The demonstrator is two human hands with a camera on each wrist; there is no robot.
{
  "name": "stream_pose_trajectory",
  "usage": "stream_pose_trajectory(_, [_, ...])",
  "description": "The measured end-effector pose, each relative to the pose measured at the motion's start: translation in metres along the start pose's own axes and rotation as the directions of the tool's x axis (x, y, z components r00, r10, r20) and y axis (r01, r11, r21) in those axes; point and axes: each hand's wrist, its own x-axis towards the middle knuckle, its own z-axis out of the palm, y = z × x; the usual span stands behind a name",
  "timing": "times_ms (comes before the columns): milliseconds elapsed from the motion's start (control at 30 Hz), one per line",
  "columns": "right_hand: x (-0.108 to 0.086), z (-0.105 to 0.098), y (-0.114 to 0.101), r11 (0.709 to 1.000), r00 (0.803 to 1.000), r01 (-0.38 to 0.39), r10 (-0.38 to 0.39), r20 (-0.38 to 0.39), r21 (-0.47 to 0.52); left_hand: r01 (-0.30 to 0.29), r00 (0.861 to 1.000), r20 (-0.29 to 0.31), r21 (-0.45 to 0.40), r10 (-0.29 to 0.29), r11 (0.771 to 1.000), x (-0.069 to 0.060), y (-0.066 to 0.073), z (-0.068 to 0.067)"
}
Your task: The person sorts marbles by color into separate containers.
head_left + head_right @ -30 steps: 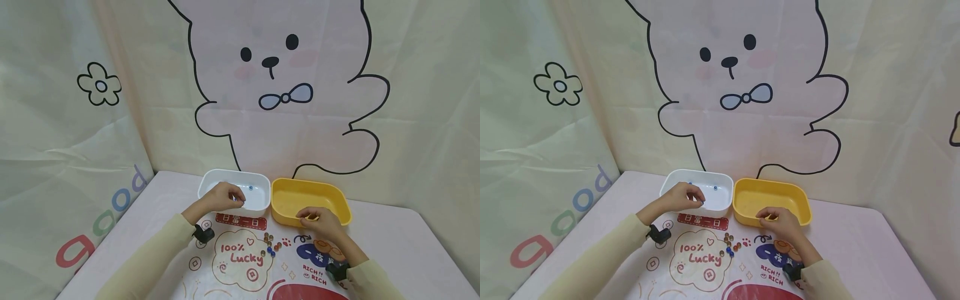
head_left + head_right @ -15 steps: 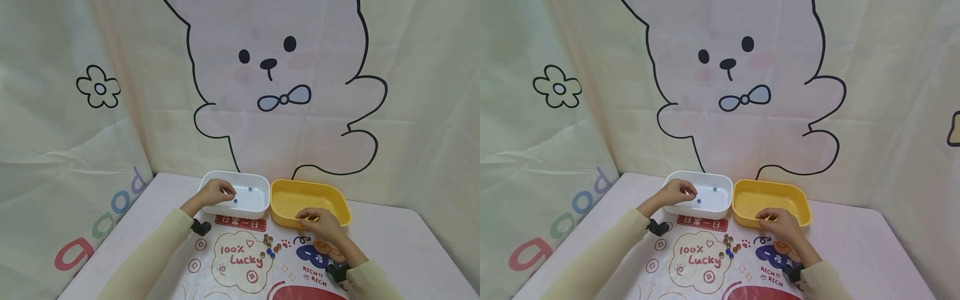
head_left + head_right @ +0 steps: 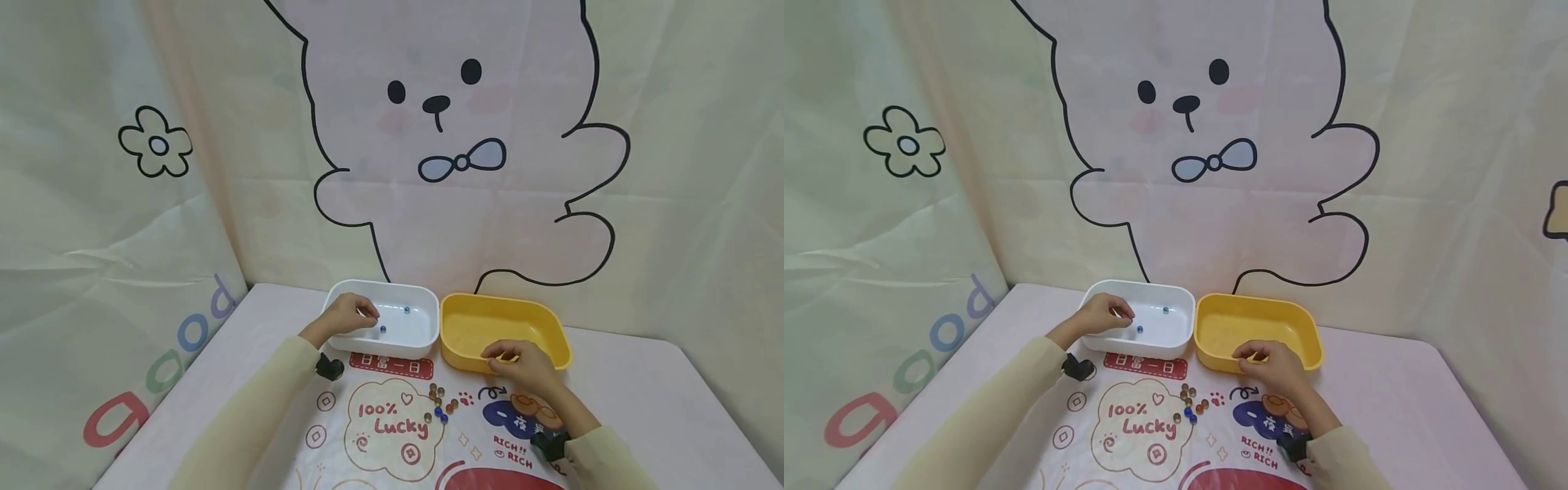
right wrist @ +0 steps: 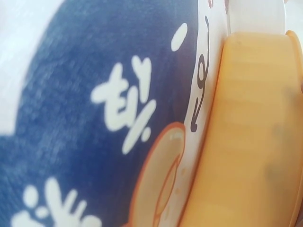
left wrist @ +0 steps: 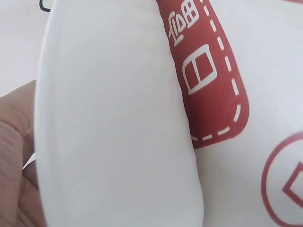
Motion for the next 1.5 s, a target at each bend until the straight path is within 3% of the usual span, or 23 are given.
stream_pose_trajectory(633, [0.001, 0.002, 0.004, 1.000, 1.000, -0.003, 0.003, -0.001, 0.004, 0.200, 0.979, 0.036, -0.048, -0.199, 0.979, 0.020, -0.021, 0.010])
stream_pose_trajectory(1500, [0.001, 0.002, 0.003, 1.000, 1.000, -0.007, 0.007, 0.001, -0.009, 0.274, 0.960, 0.063, -0.027, -0.272, 0.961, 0.022, -0.017, 0.016])
